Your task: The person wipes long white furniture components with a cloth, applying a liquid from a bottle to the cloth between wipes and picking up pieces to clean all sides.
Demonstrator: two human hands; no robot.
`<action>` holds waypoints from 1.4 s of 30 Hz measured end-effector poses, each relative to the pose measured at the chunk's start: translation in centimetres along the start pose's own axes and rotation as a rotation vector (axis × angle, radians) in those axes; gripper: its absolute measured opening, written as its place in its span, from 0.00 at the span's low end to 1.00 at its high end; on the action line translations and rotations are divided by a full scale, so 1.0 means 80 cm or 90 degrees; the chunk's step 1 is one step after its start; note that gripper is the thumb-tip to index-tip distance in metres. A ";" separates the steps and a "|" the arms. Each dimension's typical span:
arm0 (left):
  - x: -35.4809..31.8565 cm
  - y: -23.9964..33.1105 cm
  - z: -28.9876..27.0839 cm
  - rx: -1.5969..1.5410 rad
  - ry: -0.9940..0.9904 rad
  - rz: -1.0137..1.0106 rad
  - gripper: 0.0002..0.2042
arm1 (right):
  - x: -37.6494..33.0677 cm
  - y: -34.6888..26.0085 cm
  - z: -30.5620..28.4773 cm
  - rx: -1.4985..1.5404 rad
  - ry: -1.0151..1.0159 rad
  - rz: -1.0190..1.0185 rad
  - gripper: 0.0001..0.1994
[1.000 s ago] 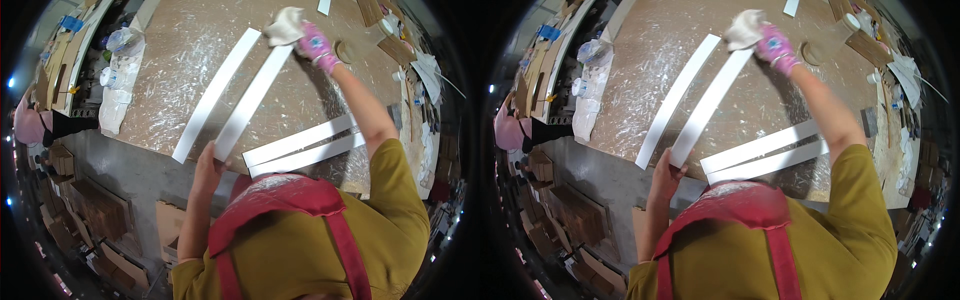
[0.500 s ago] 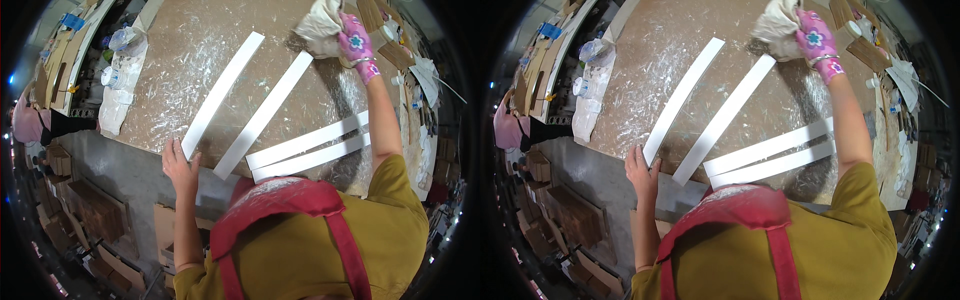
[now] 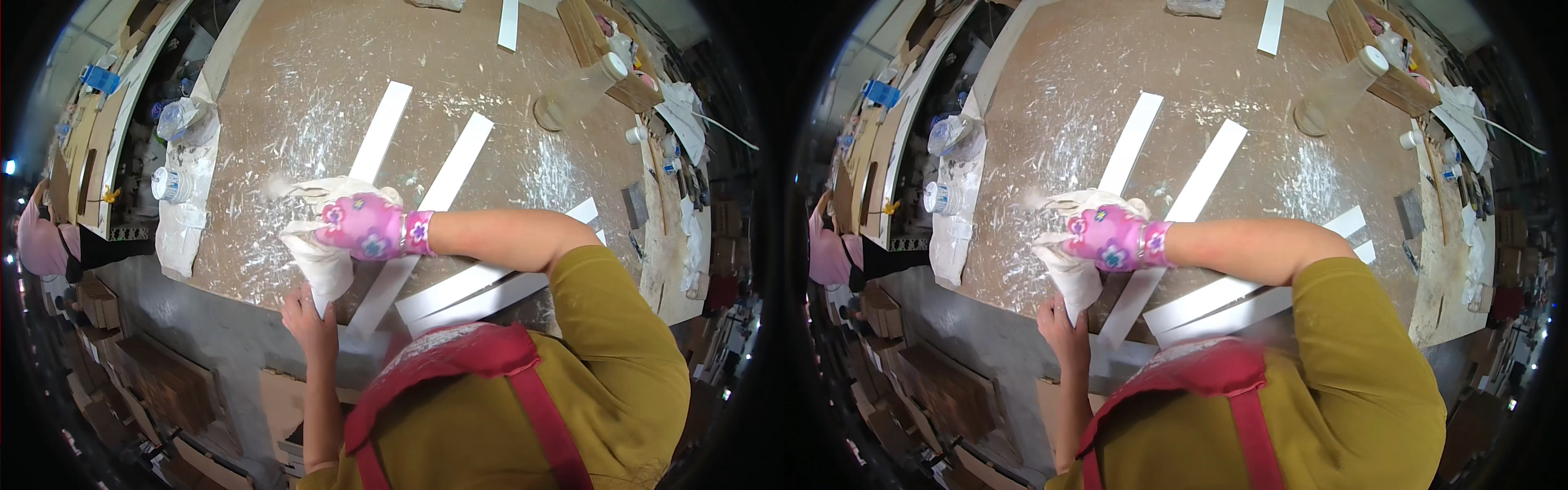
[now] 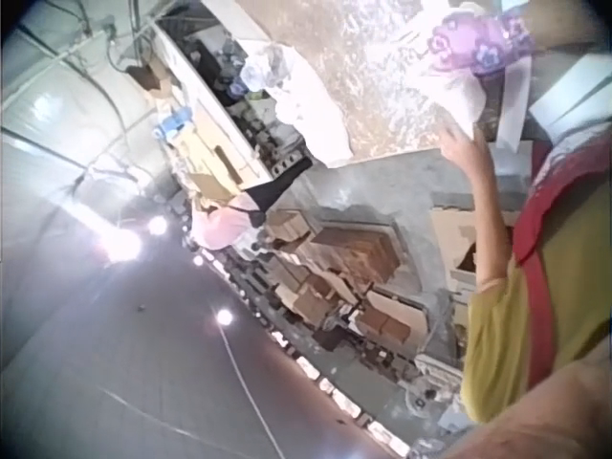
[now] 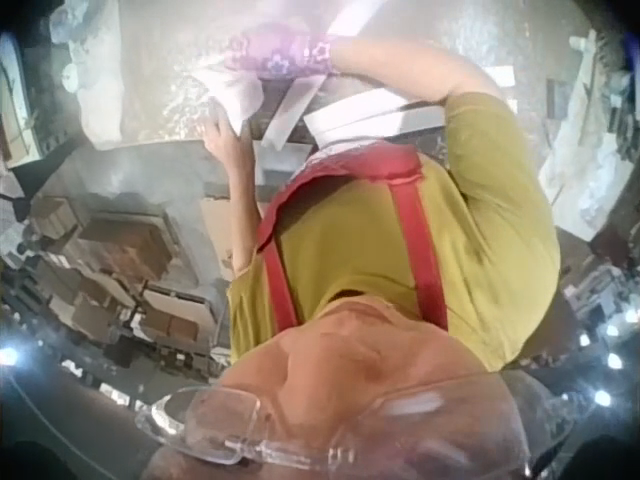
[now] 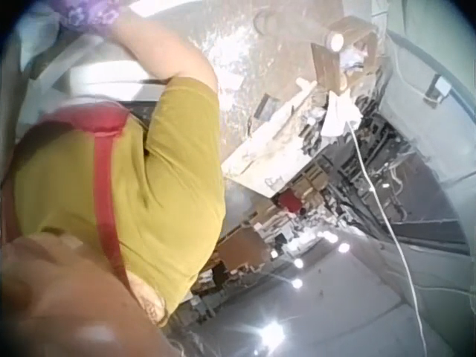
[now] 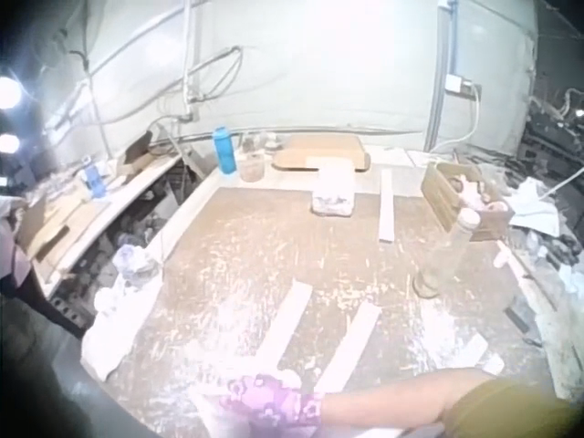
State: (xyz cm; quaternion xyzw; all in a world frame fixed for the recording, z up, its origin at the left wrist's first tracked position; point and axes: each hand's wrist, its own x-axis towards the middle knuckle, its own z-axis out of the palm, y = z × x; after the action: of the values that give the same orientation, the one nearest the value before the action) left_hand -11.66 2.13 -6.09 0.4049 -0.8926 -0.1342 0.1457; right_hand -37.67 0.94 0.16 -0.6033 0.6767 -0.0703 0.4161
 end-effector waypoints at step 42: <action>-0.036 -0.047 0.017 -0.627 0.153 -0.133 0.37 | -0.001 -0.033 0.134 -0.216 0.199 -0.516 0.19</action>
State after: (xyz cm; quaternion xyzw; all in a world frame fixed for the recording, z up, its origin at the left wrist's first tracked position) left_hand -7.80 2.10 -9.13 0.3875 -0.6556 -0.5050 0.4062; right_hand -28.73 4.69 -5.06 -0.8607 0.4432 -0.2053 0.1435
